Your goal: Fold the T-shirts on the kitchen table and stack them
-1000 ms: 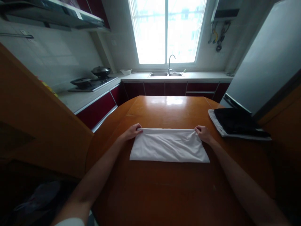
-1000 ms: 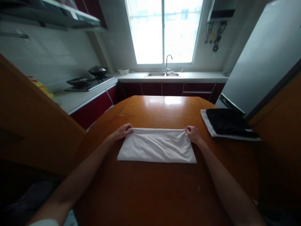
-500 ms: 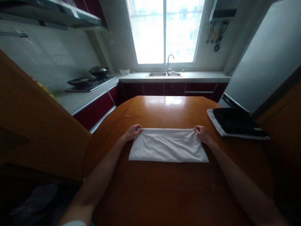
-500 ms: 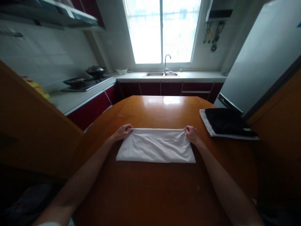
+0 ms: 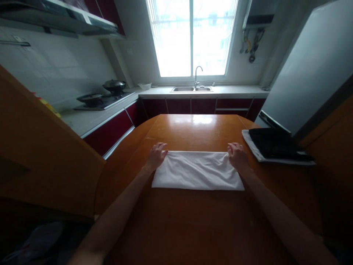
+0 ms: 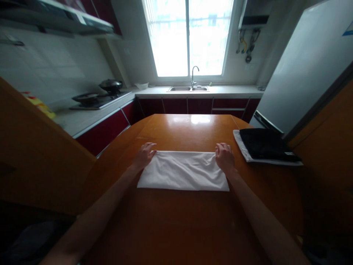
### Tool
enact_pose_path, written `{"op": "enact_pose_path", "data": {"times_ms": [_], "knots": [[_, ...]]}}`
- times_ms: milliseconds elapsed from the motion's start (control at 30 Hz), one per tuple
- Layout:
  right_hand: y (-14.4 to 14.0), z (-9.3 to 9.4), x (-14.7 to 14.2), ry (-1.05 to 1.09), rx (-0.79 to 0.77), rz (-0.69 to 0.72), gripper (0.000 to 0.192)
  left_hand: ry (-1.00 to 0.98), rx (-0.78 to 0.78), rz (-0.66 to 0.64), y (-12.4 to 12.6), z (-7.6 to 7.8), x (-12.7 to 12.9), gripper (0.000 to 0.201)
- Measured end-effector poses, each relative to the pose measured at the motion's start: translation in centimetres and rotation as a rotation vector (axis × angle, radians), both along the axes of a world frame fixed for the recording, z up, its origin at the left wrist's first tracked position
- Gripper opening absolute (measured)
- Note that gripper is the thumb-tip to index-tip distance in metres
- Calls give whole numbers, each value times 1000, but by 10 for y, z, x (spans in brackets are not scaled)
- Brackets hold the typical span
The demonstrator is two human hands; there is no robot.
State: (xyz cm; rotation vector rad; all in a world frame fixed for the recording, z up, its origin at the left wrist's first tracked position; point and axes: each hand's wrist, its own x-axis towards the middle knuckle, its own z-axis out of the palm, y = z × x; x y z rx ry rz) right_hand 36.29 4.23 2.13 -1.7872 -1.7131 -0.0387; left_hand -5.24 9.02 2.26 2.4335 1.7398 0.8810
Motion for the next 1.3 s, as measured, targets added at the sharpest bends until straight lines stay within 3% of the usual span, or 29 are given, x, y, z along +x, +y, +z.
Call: {"op": "enact_pose_path", "data": {"times_ms": [100,167,267,367,467,600,833,1167,1300], "knots": [[-19,5,-43,-49,0,171,48,74,-11,-164,-28,-2,38,46],[-30,-2,-70,-131,-84,293,53,168,-72,-269,-43,-10,59,53],[-37,-20,-85,-237,-268,322,63,302,-193,-272,-51,-25,67,62],[-33,-32,-65,-295,-361,248,67,348,-238,-202,-44,-33,51,64],[-25,-35,-37,-310,-351,137,69,356,-230,-159,-36,-34,38,64],[-17,-34,-15,-257,-380,31,68,367,-249,-150,-28,-30,42,67],[-12,-37,-8,-191,-457,18,72,344,-201,-49,-11,-27,42,61],[-11,-42,-6,-177,-441,19,71,331,-172,-35,-8,-31,44,58],[-13,-39,-6,-132,-407,27,68,222,-180,-43,8,-26,36,51]]}}
